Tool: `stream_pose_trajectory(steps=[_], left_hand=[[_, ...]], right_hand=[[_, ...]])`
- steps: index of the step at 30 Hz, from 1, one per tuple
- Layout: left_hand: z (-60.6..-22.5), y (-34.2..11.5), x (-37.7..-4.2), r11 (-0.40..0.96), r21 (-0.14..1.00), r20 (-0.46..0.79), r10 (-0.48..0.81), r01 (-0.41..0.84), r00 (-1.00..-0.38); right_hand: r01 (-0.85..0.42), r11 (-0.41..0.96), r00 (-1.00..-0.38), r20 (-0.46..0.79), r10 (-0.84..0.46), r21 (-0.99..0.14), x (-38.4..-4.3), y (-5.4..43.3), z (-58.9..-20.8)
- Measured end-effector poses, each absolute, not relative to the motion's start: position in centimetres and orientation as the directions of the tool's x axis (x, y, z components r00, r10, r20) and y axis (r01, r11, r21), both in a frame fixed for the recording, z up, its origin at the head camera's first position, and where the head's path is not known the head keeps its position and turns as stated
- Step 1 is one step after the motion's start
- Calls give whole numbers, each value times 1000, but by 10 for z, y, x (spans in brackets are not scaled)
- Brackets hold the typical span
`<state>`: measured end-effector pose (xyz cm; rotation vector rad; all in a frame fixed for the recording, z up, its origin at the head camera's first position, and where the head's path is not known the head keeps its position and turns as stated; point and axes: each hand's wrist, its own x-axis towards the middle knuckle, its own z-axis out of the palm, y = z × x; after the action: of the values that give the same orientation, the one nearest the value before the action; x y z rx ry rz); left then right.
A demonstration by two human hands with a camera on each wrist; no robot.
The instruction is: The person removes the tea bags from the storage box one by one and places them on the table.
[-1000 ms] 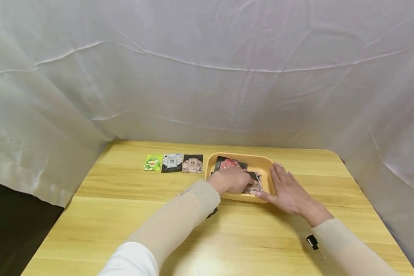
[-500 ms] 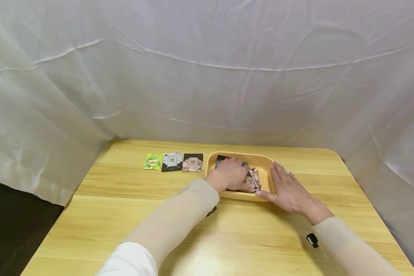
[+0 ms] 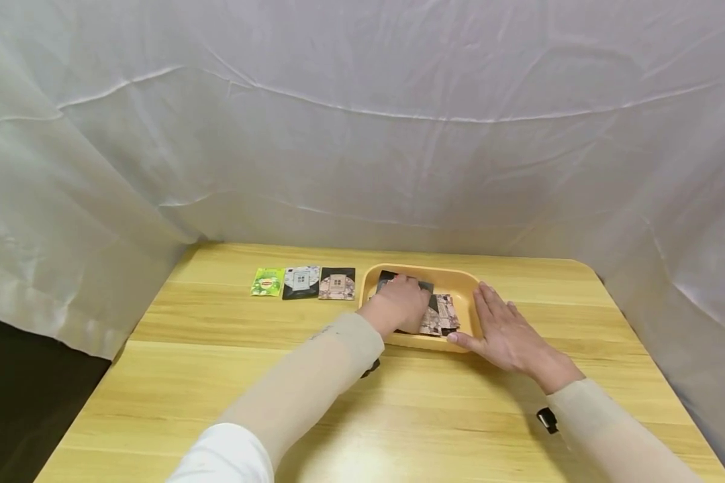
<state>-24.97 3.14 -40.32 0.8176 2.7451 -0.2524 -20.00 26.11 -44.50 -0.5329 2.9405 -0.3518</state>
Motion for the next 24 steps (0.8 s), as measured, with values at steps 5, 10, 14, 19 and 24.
stream_pose_trajectory(steps=[5,10,14,19,24], left_hand=[[-398,23,-251,841,-81,-328,484,535,-811],[-399,18,-252,855,-70,-349,462,514,-815],[-400,15,-252,843,-91,-357,470,530,-808],[-403,12,-253,839,-74,-364,481,540,-797],[-407,9,-252,852,-39,-350,478,522,-806]], right_hand=[[-312,915,-934,-93,-345,-257,-200,261,-446],[-304,920,-937,-95,-335,-249,-201,260,-446],[-308,921,-936,-98,-339,-238,-200,260,-444],[-315,924,-932,-111,-344,-217,-199,259,-440],[-317,925,-932,-115,-345,-209,-199,259,-439]])
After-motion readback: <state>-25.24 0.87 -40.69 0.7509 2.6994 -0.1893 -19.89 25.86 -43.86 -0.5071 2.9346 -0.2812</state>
